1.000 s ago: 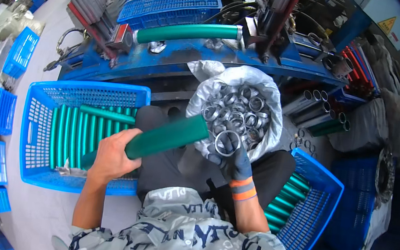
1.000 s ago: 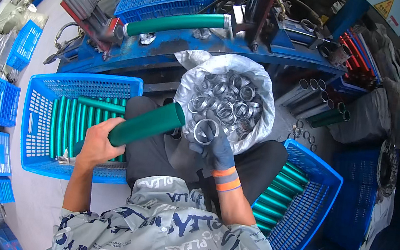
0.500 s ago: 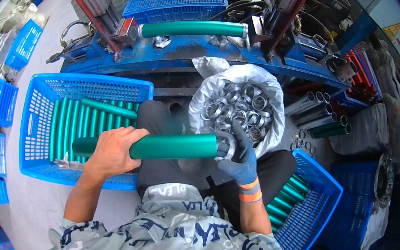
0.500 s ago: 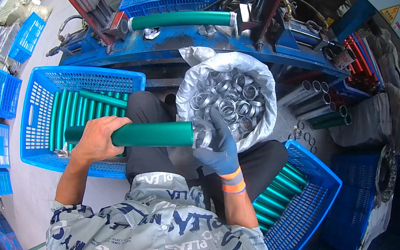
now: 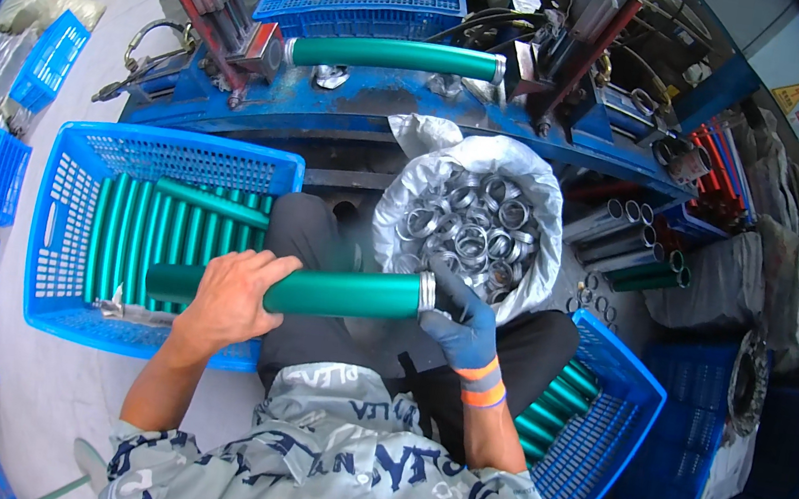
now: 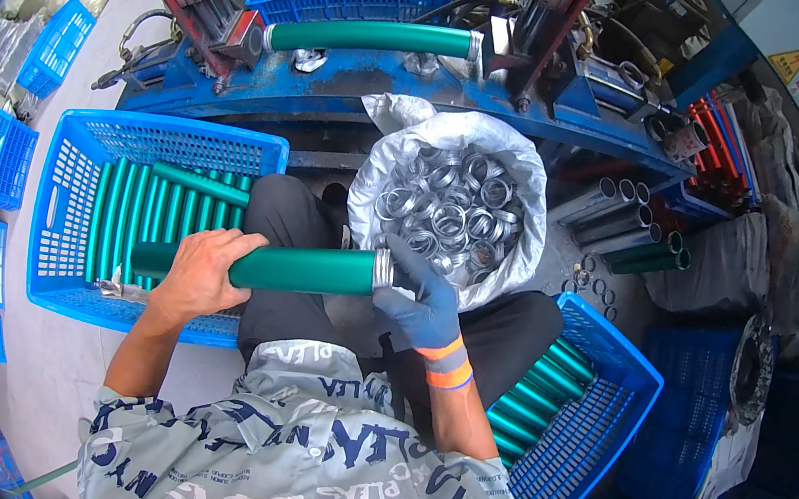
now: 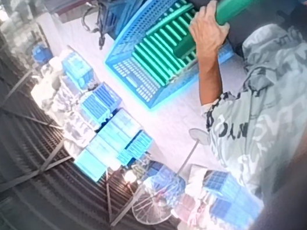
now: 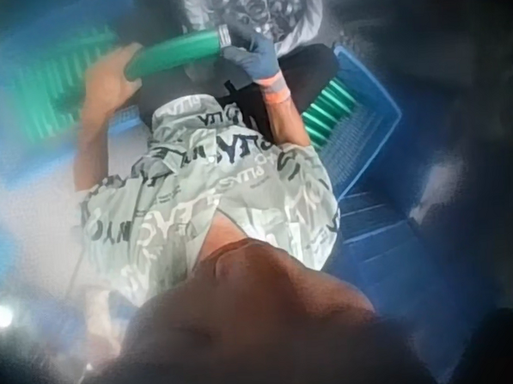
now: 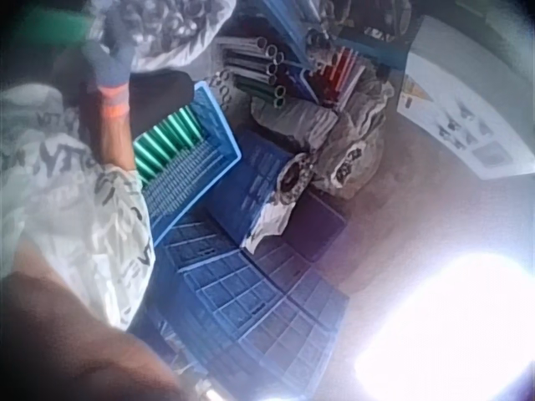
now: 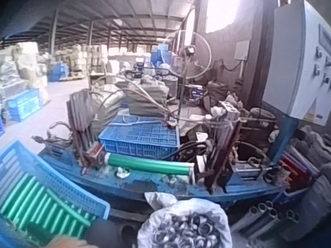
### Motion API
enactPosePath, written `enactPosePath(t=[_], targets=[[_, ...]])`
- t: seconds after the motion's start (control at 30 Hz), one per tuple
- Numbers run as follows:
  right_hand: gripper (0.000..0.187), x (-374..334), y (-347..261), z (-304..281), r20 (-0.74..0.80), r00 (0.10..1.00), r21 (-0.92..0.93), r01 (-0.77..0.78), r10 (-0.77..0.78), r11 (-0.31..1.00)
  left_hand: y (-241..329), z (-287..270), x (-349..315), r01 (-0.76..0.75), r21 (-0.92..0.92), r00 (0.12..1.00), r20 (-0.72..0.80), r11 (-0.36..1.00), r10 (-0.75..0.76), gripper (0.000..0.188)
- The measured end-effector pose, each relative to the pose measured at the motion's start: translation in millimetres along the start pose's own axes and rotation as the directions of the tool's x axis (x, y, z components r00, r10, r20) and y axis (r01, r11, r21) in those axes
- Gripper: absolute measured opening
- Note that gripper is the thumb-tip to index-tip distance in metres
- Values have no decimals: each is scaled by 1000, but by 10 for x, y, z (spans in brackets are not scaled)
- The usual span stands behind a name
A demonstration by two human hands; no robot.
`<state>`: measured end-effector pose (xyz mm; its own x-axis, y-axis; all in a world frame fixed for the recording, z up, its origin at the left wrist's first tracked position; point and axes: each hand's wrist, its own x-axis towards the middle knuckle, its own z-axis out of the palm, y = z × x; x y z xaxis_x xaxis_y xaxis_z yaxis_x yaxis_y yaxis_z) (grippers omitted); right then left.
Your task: Assembling silver end caps onto green metal tubes using an industrial press machine.
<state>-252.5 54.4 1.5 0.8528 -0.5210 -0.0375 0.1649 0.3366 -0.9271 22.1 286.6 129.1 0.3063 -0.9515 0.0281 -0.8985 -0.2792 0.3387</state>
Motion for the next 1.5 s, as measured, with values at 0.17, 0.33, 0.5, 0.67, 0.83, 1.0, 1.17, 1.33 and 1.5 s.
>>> enactPosePath(t=[0.17,0.33,0.5,0.67,0.83,1.0,1.17,1.33,1.5], targets=[[89,230,-54,-71,50,999,76,12,-16,997,-45,196,-41,46,-63,999,-25,997,-48,47],[83,779,367,-943,-180,981,-308,17,-76,951,14,236,-91,127,-302,991,10,945,-131,53],[68,1147,475,-1016,98,965,-980,137,-245,147,-31,66,-216,198,-582,976,39,789,-216,53],[41,1349,784,-1216,115,989,-972,91,-96,-217,42,167,-202,-148,-963,878,-232,223,-418,69],[26,1016,627,-1106,28,975,-972,78,-220,222,-11,424,-218,-293,-943,797,-148,-159,-586,53],[17,430,236,-638,-218,965,-282,80,-145,956,42,682,-182,-232,-892,782,65,-388,-619,55],[81,41,-345,-245,-122,982,-239,115,-147,964,221,862,-34,-210,-874,795,108,-438,-597,57],[121,-23,-297,-61,-69,985,277,172,-159,945,250,867,-73,-195,-918,795,59,-346,-604,50],[91,-20,-102,90,-128,970,198,229,-207,953,258,832,-128,-203,-931,807,15,-302,-590,53]])
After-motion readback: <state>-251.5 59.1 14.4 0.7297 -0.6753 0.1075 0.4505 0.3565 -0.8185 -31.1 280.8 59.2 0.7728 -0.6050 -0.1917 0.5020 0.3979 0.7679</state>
